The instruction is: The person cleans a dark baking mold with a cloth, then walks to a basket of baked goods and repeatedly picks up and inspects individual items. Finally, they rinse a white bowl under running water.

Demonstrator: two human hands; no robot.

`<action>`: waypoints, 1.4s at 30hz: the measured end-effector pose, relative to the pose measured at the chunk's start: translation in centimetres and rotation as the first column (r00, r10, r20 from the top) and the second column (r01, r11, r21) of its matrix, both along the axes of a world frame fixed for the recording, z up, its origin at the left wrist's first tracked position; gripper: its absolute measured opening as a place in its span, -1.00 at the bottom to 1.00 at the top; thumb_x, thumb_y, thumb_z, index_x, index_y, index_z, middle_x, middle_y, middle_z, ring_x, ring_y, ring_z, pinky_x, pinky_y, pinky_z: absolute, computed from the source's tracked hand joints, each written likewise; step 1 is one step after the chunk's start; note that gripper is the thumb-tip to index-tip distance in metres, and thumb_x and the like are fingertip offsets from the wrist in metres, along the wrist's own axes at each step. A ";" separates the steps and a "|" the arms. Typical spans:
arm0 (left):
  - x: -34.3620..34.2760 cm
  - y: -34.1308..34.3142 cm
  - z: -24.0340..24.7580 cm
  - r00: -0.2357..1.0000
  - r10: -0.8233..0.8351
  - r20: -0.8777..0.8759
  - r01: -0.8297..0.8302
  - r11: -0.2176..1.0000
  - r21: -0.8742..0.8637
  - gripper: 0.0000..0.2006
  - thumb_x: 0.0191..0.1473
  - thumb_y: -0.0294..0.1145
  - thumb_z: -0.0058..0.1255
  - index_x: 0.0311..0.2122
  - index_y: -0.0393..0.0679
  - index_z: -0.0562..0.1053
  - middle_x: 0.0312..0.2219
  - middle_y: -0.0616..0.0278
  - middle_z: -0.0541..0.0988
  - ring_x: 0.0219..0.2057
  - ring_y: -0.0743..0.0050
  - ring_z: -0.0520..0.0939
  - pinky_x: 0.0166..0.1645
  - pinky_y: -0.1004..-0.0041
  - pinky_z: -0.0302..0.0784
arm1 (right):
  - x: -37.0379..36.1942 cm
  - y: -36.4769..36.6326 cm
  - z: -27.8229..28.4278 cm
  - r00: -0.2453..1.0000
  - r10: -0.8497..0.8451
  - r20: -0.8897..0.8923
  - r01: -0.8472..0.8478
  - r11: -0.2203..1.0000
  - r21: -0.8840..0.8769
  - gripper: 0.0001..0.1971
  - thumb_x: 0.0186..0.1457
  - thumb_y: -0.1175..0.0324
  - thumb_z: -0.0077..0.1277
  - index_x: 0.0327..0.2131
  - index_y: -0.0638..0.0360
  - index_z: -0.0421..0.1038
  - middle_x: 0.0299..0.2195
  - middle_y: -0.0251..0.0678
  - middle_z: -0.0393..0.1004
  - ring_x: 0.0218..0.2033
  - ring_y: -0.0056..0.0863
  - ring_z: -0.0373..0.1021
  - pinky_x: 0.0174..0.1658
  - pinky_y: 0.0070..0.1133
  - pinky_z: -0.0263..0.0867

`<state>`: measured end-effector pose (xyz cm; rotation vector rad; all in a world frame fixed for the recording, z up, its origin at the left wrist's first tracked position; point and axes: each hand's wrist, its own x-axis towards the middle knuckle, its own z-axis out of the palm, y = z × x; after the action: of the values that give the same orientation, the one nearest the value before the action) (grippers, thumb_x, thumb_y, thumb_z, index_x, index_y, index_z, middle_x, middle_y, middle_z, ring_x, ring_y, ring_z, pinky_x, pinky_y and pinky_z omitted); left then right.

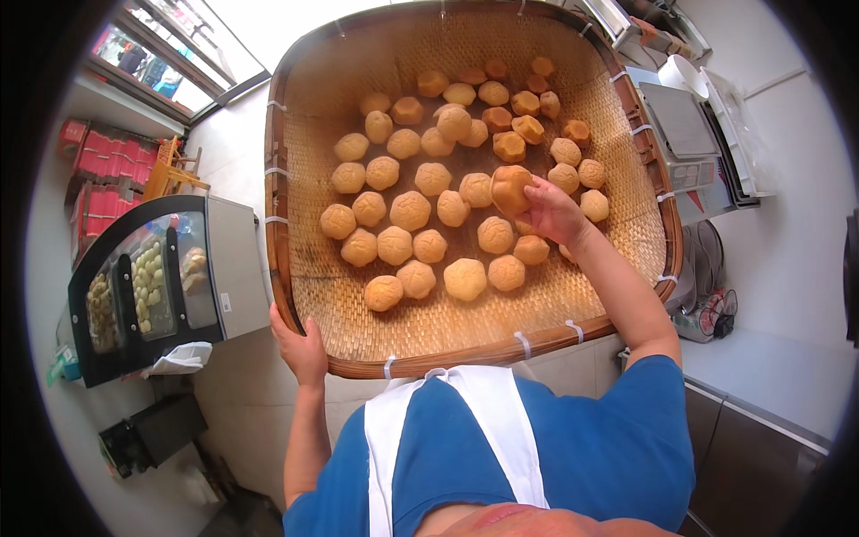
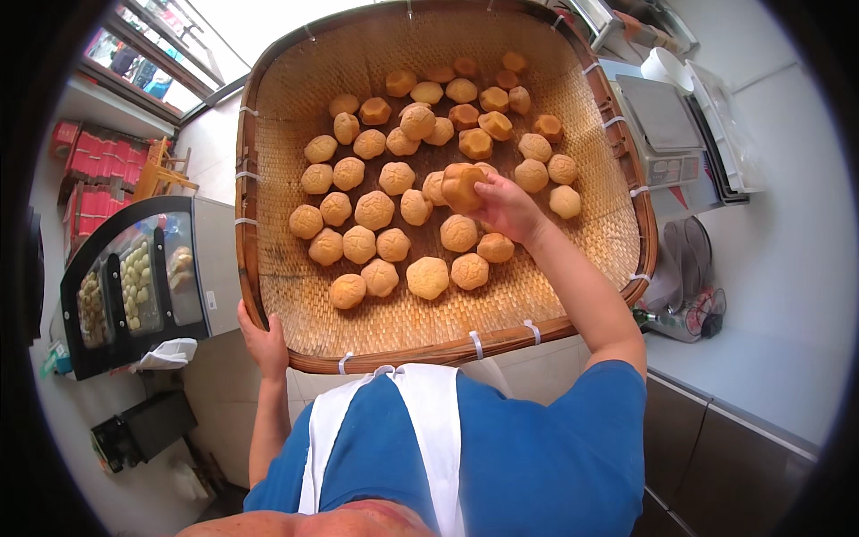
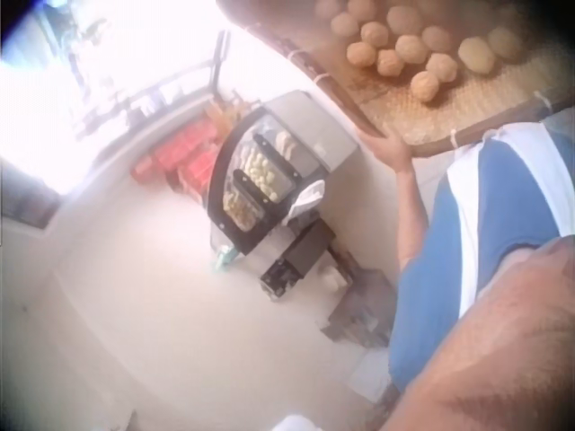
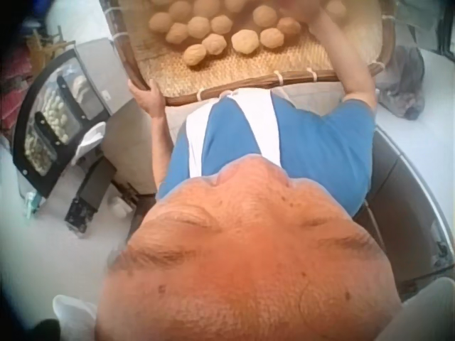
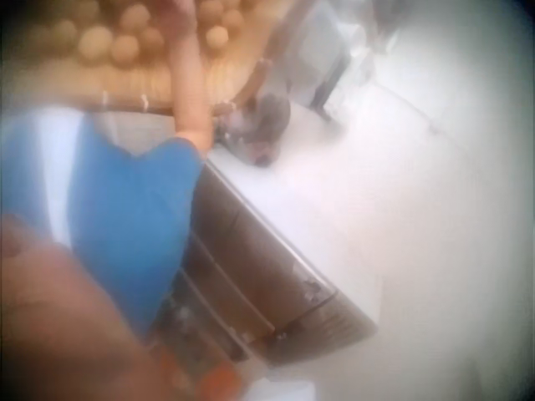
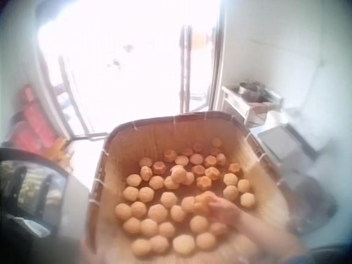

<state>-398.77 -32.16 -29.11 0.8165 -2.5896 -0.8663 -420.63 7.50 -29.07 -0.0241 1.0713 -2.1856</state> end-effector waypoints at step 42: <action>1.6 6.9 0.4 0.985 0.160 0.057 -0.112 0.866 -0.488 -0.67 -0.05 -0.50 0.02 -0.09 -0.18 0.43 0.03 0.01 0.33 0.04 0.00 0.39 0.09 0.19 0.31 | -3.9 6.9 -6.5 0.232 0.962 -0.146 0.371 0.052 0.927 -0.48 -0.05 0.09 0.15 -0.11 0.25 0.32 -0.15 -0.17 0.42 -0.07 -0.21 0.34 -0.03 -0.36 0.28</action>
<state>-397.15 -25.25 -28.76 0.8858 -2.6126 -0.1184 -424.49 14.43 -35.61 -1.0322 2.5177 -0.1185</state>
